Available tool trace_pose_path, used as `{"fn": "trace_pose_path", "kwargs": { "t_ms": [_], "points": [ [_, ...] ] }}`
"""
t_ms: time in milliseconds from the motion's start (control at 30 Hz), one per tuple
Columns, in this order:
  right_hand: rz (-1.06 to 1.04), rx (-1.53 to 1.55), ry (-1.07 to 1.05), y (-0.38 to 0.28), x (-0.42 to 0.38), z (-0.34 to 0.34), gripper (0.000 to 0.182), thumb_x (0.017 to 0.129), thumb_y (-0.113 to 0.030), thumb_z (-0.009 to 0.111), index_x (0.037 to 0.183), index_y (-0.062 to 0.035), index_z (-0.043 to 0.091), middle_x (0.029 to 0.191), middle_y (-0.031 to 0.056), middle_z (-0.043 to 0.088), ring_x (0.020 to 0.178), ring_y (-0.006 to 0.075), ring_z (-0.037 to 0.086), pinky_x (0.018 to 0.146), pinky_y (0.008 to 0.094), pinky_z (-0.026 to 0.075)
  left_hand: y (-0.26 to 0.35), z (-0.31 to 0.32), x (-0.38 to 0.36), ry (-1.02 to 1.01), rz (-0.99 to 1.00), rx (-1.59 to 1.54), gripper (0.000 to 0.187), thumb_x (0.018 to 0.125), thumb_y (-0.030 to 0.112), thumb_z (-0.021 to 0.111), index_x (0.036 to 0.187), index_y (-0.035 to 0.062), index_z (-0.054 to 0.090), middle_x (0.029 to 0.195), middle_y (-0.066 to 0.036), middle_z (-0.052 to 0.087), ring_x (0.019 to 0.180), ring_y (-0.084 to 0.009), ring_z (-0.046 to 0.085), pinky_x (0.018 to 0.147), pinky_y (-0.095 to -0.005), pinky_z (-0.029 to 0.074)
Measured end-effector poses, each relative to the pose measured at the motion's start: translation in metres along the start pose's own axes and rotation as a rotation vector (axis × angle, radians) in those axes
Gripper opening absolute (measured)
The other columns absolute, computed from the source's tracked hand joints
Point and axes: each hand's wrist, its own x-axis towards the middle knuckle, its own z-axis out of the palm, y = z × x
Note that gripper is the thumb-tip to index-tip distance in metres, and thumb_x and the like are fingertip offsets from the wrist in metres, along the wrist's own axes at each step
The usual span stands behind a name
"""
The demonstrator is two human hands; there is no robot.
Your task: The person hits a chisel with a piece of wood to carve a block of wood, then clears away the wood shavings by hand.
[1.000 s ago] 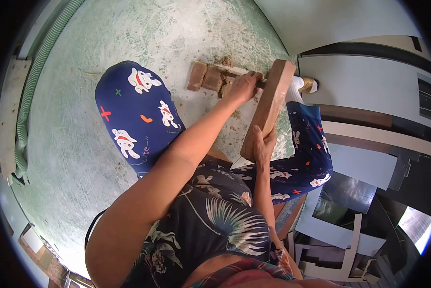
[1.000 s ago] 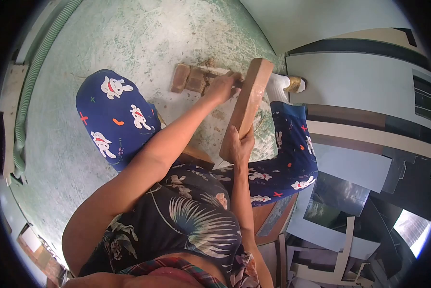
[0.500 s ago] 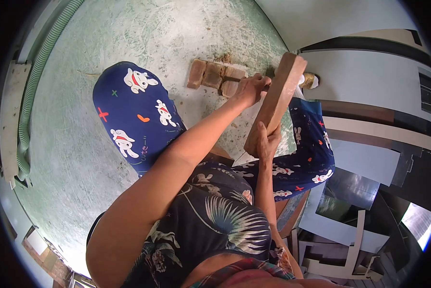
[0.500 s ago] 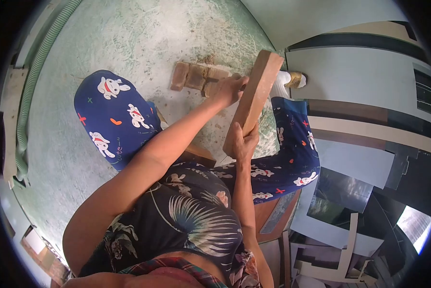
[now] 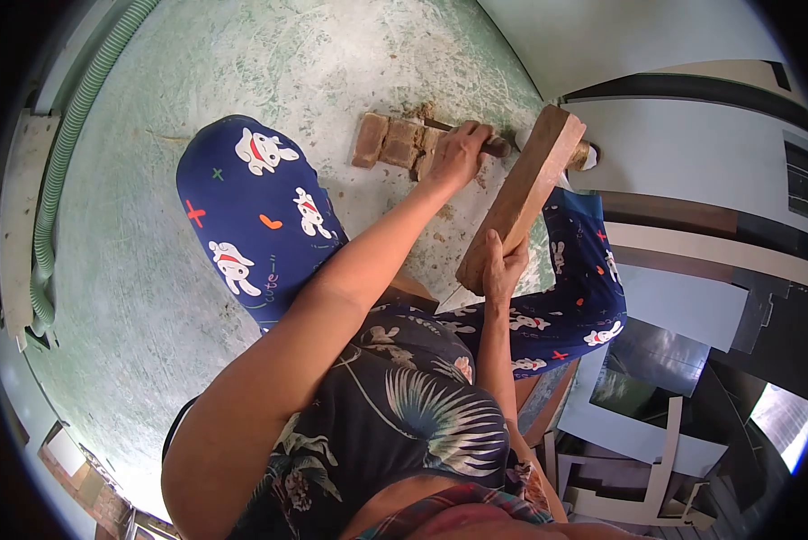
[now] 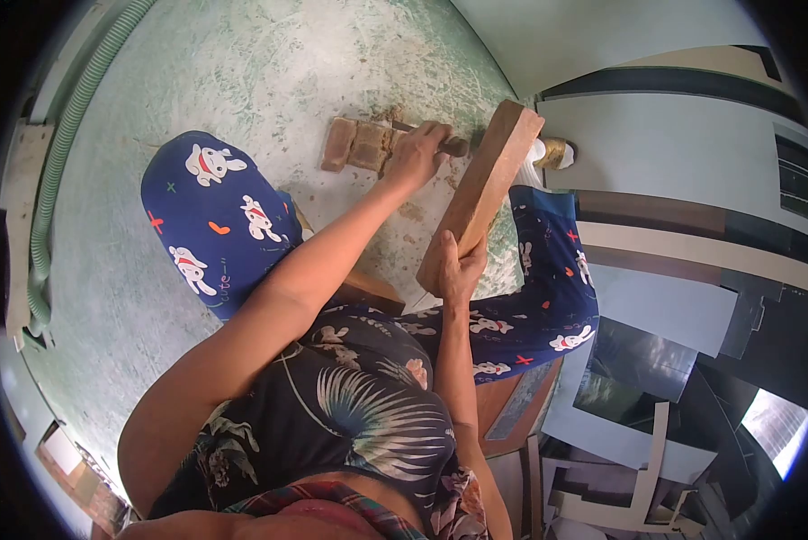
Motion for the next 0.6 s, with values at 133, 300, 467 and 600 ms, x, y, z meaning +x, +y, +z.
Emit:
{"fn": "trace_pose_path", "kwargs": {
  "t_ms": [133,300,467,600],
  "points": [
    [-0.003,-0.058,-0.018,0.003,0.001,0.004,0.046,0.085,-0.017,0.067,0.121,0.0054,0.049,0.099,0.0095,0.061,0.088,0.0146,0.056,0.078,0.0268,0.046,-0.007,0.002,-0.005,0.0,-0.027,0.022,0.036,0.074,0.002,0.066,0.109,0.0075,0.056,0.105,-0.015,0.057,0.093,-0.036,0.06,0.079,-0.0451,0.05],
    [0.047,-0.054,-0.002,0.015,0.004,0.007,0.045,0.086,-0.018,0.066,0.12,0.0059,0.05,0.098,0.0087,0.061,0.087,0.0144,0.056,0.078,0.0272,0.046,-0.009,0.005,-0.008,-0.037,-0.046,0.069,0.04,0.075,0.001,0.067,0.111,0.0093,0.051,0.105,-0.014,0.056,0.094,-0.0357,0.059,0.078,-0.0444,0.049],
    [0.177,-0.02,0.008,0.033,0.013,0.001,0.047,0.086,-0.024,0.065,0.12,0.005,0.051,0.096,0.0085,0.061,0.083,0.0147,0.056,0.075,0.0274,0.046,-0.004,0.006,-0.015,-0.05,-0.062,0.046,0.046,0.075,0.002,0.069,0.116,0.0085,0.049,0.106,-0.014,0.056,0.095,-0.0358,0.058,0.077,-0.0443,0.048],
    [0.328,-0.135,-0.081,0.057,0.025,-0.007,0.047,0.085,-0.023,0.064,0.119,0.0068,0.051,0.093,0.0109,0.062,0.081,0.0166,0.058,0.072,0.0296,0.047,-0.004,0.014,-0.022,-0.099,-0.086,0.091,0.048,0.076,0.004,0.07,0.118,0.0077,0.048,0.106,-0.016,0.055,0.094,-0.0372,0.058,0.075,-0.0445,0.048]
  ]
}}
